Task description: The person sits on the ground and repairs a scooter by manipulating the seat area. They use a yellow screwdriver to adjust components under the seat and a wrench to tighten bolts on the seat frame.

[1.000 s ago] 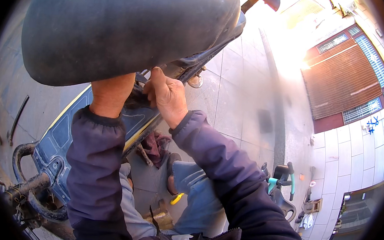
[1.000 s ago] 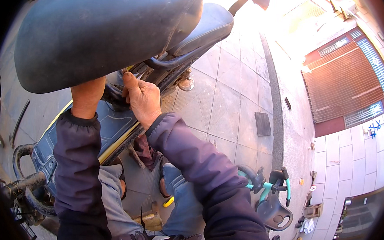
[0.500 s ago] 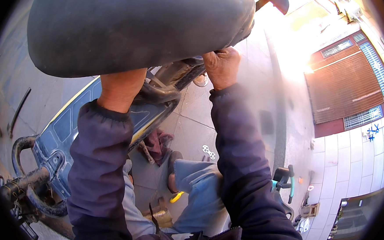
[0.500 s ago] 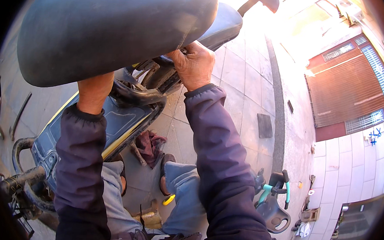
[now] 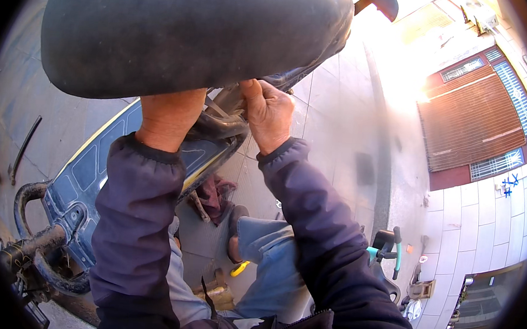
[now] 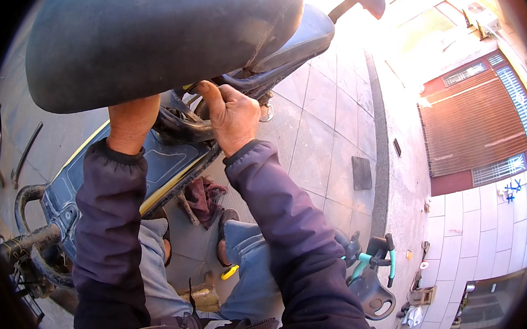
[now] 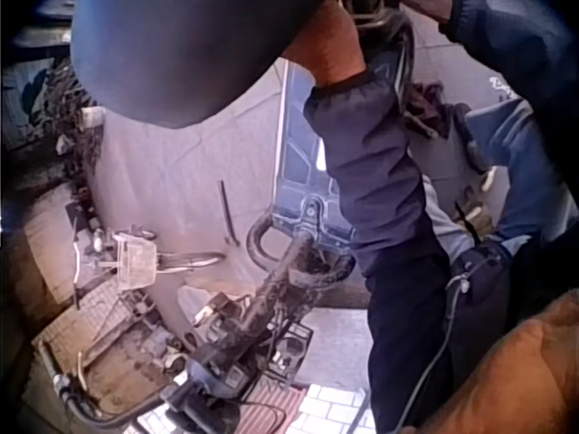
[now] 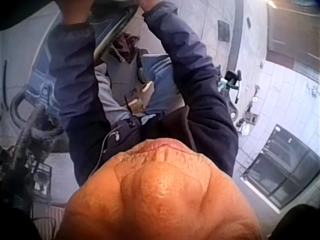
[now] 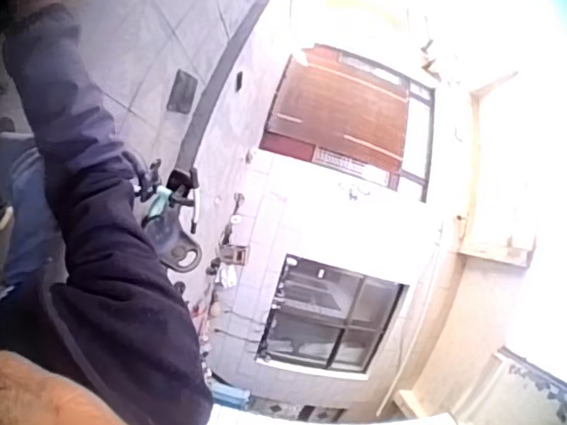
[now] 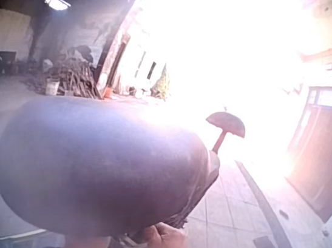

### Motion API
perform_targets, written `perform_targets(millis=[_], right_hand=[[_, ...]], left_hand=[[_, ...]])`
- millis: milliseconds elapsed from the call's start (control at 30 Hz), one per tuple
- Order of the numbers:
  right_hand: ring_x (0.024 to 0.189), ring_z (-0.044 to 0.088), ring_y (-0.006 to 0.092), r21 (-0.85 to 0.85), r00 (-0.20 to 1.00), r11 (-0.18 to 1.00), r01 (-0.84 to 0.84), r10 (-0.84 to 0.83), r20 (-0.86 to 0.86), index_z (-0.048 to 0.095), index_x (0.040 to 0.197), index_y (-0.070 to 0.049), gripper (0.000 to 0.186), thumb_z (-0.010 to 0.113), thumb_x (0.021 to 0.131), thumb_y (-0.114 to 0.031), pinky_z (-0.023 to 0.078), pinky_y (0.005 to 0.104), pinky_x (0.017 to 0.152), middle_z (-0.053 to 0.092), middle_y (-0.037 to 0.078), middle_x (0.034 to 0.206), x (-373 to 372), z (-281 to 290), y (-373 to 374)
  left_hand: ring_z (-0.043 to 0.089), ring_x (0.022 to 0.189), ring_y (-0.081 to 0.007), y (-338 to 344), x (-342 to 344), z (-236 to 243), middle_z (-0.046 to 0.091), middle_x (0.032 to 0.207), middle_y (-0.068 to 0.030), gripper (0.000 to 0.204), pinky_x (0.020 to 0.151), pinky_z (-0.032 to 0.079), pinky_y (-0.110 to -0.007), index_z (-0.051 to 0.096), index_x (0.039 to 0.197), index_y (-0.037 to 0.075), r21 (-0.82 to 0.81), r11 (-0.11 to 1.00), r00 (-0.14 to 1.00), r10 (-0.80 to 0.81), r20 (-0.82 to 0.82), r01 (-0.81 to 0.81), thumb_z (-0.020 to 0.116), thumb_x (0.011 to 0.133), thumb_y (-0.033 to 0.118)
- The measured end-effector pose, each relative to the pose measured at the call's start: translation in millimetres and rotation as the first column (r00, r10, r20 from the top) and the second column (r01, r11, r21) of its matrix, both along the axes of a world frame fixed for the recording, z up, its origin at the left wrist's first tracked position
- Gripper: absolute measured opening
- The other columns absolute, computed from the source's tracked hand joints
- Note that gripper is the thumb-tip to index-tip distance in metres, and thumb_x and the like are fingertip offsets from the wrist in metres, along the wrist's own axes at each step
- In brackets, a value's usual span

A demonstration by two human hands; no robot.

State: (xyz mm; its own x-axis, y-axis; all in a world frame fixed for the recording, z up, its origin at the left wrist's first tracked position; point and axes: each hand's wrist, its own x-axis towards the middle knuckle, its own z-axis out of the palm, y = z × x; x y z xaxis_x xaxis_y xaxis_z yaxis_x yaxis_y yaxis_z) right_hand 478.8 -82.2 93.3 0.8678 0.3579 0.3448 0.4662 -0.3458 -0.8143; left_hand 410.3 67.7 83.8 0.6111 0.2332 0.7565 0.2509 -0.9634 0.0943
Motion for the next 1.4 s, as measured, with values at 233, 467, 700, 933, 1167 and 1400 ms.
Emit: perform_targets(millis=[233, 467, 700, 933, 1167, 1400], right_hand=[[0.056, 0.044, 0.0056, 0.237, 0.982, 0.965, -0.117, 0.148, -0.117, 0.061, 0.076, 0.002, 0.042, 0.058, 0.089, -0.038, 0.039, 0.0242, 0.051, 0.053, 0.001, 0.057, -13, -17, 17], [0.054, 0.041, 0.0038, 0.272, 0.988, 0.960, -0.064, 0.099, -0.116, 0.060, 0.072, 0.000, 0.046, 0.057, 0.088, -0.044, 0.032, 0.0208, 0.049, 0.050, -0.003, 0.060, -8, 8, -2], [0.048, 0.038, 0.0041, 0.242, 0.981, 0.963, -0.119, 0.151, -0.120, 0.059, 0.069, -0.002, 0.049, 0.054, 0.089, -0.046, 0.028, 0.0206, 0.045, 0.047, -0.003, 0.055, -7, 7, -2], [0.044, 0.041, 0.0059, 0.294, 0.912, 0.941, -0.168, 0.262, -0.316, 0.056, 0.067, -0.004, 0.052, 0.048, 0.090, -0.049, 0.031, 0.0206, 0.041, 0.047, -0.001, 0.052, -24, 5, 1], [0.040, 0.042, 0.0065, 0.434, 0.800, 0.887, -0.158, 0.373, -0.471, 0.054, 0.070, -0.005, 0.053, 0.042, 0.092, -0.052, 0.033, 0.0201, 0.039, 0.046, 0.000, 0.051, -49, -1, 19], [0.041, 0.040, 0.0056, 0.465, 0.769, 0.885, -0.034, 0.321, -0.553, 0.053, 0.070, -0.006, 0.054, 0.042, 0.091, -0.054, 0.033, 0.0198, 0.038, 0.045, -0.001, 0.051, -66, -5, 30]], left_hand=[[0.057, 0.093, -0.0269, 2, 3, 2, 0.060, 0.097, -0.0082, 0.024, 0.082, 0.042, -0.040, 0.064, 0.099, 0.007, 0.099, 0.995, 0.976, -0.047, 0.211, 0.027, 0.061, 0.077, 0.017], [0.054, 0.102, -0.0320, 22, -5, -2, 0.060, 0.106, -0.0114, 0.027, 0.092, 0.038, -0.042, 0.062, 0.106, 0.006, -0.046, 0.994, 0.994, -0.099, 0.050, 0.102, 0.058, 0.079, 0.013], [0.053, 0.105, -0.0306, 13, -4, 2, 0.059, 0.111, -0.0110, 0.030, 0.094, 0.037, -0.041, 0.060, 0.110, 0.008, -0.065, 0.996, 0.998, -0.061, 0.007, 0.061, 0.058, 0.081, 0.014], [0.055, 0.099, -0.0282, 13, 2, 0, 0.059, 0.105, -0.0088, 0.029, 0.088, 0.040, -0.040, 0.062, 0.106, 0.009, 0.111, 0.993, 0.984, -0.048, 0.174, 0.029, 0.059, 0.078, 0.013], [0.059, 0.086, -0.0256, 21, -6, 7, 0.062, 0.092, -0.0067, 0.020, 0.076, 0.045, -0.038, 0.065, 0.095, 0.009, 0.198, 0.979, 0.980, -0.091, 0.179, 0.055, 0.060, 0.076, 0.013], [0.059, 0.086, -0.0249, 19, -9, 12, 0.062, 0.092, -0.0062, 0.018, 0.074, 0.045, -0.037, 0.064, 0.094, 0.008, 0.086, 0.986, 0.979, -0.155, 0.129, 0.145, 0.059, 0.078, 0.014]])
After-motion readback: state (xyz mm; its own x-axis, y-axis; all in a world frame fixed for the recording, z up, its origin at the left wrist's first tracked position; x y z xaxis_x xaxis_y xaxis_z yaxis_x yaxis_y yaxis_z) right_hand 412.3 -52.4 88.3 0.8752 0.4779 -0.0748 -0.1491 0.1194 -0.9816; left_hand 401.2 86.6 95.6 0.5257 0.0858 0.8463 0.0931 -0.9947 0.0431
